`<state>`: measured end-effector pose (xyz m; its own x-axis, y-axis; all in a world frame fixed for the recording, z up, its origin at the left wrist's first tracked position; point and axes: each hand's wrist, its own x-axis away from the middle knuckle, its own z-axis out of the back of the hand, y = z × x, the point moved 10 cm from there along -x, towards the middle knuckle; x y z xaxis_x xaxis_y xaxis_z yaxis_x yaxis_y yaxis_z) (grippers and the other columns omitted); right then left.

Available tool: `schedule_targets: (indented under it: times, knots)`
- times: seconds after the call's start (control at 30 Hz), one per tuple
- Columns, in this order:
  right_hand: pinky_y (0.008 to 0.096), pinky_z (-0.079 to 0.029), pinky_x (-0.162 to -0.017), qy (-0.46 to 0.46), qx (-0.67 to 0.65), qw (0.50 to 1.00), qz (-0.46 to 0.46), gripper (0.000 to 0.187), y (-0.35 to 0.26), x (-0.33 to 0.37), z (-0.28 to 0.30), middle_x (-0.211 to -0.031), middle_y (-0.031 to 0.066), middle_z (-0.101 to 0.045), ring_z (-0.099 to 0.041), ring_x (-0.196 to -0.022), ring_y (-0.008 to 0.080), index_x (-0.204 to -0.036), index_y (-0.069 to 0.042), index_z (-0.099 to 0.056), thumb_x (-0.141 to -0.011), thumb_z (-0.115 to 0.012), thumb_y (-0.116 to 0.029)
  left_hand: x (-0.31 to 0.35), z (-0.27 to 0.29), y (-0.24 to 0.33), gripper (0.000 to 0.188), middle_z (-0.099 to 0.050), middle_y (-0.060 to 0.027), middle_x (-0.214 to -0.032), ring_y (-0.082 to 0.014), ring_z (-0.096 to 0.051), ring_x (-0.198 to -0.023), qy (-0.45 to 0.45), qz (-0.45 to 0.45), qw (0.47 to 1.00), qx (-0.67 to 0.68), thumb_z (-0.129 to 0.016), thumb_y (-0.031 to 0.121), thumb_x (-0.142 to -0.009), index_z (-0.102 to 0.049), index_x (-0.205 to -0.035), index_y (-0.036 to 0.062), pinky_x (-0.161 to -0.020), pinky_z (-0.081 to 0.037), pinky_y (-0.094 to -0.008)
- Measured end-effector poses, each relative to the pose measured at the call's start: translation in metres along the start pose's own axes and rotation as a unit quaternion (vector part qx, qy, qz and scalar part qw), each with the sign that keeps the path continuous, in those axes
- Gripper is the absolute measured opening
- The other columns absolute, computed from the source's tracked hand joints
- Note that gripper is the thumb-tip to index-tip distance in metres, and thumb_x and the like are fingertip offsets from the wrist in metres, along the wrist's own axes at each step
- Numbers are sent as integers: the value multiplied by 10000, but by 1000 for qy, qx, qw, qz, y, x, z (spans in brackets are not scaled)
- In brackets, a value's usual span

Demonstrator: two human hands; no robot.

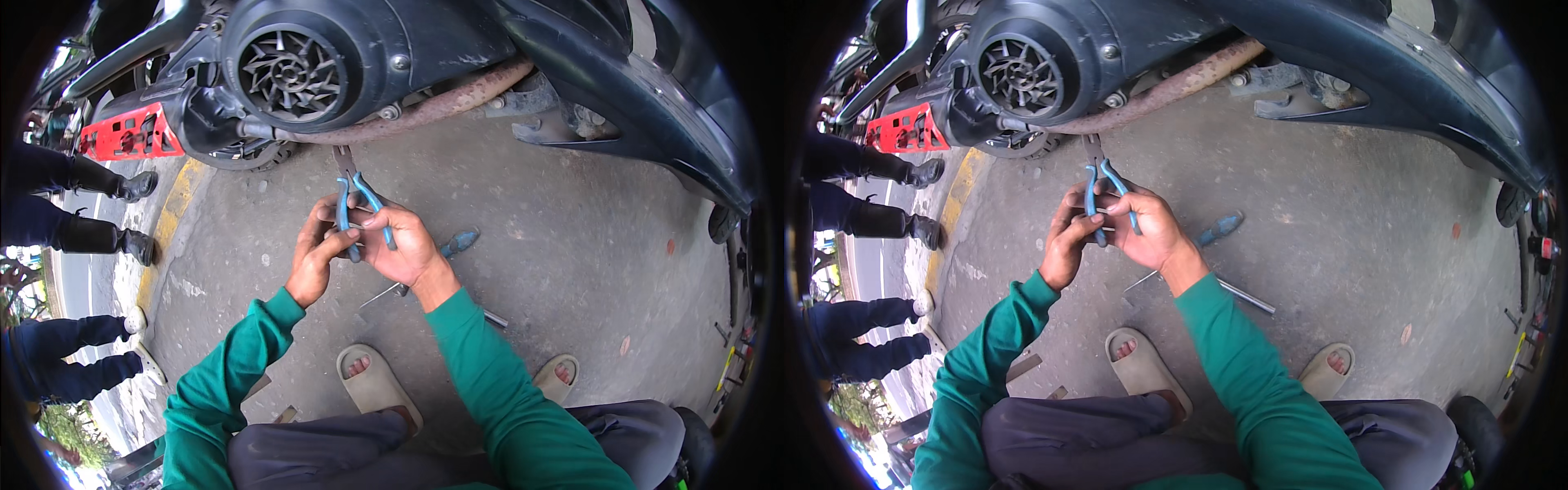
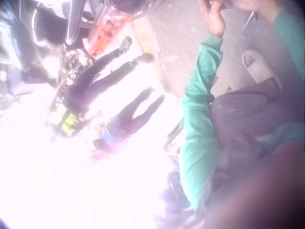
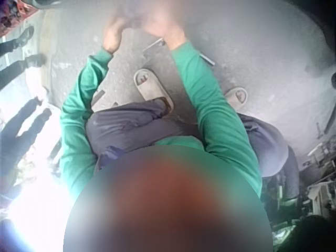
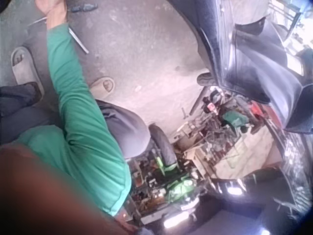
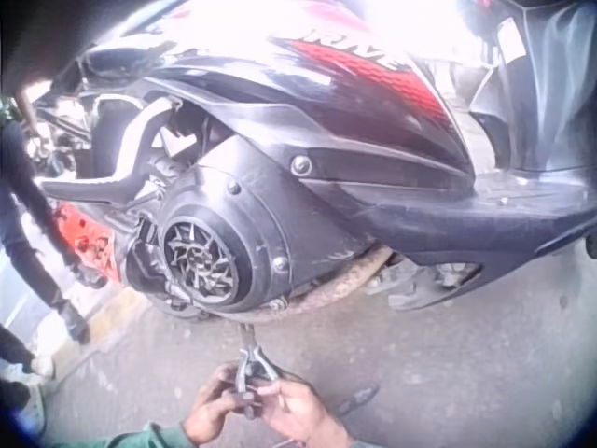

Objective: The person squats beside a motorcycle and uses pliers and a hammer to work on a component near the rear wheel and exhaust. They repeatedly grip, adjust, and tap the part while other people stand nearby.

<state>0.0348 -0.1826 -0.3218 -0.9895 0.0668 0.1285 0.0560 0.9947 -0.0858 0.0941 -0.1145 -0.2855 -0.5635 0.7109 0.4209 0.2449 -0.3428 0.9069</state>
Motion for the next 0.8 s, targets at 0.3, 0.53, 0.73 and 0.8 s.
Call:
schedule_targets:
  times: [0.3,0.53,0.73,0.8]
  knots:
    - [412,-544,-799,10,12,1000,25,317,-4,-5,-5,-1121,82,-685,-651,-961,215,-1188,-49,-642,-883,-554,-44,-7,8,-7,579,-623,-60,-1183,-169,-585,-1028,44,-15,999,21,-657,229,-891,-517,-1439,106,-802,-477,-300]
    - [428,-550,-810,43,-31,997,51,203,11,-14,-16,-1096,109,-669,-655,-940,227,-1106,-86,-595,-905,-567,-75,-9,25,-34,500,-599,31,-946,-97,-553,-843,65,10,985,162,-649,240,-877,-572,-1352,105,-733,-414,-262]
    - [422,-589,-762,68,-48,990,112,152,34,-35,-25,-1074,177,-673,-677,-928,285,-1136,-78,-573,-985,-565,-94,-15,45,-40,193,-631,48,-772,-150,-655,-912,-175,39,904,388,-715,316,-926,-600,-992,176,-942,-526,-382]
    - [410,-585,-743,84,-45,984,152,151,43,-44,-29,-1047,165,-662,-666,-899,282,-1136,-89,-550,-986,-562,-80,-19,62,-41,215,-623,50,-757,-151,-656,-912,-152,20,917,368,-731,350,-936,-594,-939,183,-945,-535,-419]
